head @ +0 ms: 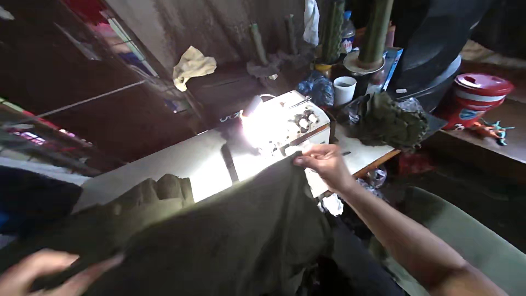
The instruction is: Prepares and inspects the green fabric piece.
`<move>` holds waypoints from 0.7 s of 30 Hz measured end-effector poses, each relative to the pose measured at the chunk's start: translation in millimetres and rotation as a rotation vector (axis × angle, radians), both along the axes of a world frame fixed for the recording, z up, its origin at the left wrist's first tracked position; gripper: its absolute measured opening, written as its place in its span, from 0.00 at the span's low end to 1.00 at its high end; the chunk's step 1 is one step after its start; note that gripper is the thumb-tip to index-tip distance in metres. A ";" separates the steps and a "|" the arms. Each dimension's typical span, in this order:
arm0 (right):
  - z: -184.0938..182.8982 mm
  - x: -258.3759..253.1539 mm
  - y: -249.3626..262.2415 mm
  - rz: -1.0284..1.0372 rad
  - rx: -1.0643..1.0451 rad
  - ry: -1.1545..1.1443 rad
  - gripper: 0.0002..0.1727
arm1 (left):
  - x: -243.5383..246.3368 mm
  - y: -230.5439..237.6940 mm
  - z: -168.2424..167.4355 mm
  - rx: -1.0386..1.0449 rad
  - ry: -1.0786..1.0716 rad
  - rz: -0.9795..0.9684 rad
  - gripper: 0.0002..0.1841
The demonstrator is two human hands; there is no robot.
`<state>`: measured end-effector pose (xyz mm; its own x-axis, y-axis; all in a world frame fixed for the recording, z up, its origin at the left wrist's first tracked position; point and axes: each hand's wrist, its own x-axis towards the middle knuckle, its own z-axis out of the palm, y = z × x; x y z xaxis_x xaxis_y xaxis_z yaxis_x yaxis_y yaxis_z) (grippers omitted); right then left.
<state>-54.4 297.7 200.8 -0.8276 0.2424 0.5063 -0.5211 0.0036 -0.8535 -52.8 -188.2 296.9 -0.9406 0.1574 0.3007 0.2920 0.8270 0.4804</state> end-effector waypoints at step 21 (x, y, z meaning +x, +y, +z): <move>-53.8 -57.7 -48.2 -0.540 0.613 -0.224 0.17 | -59.5 265.4 -146.2 -0.316 0.337 -0.301 0.18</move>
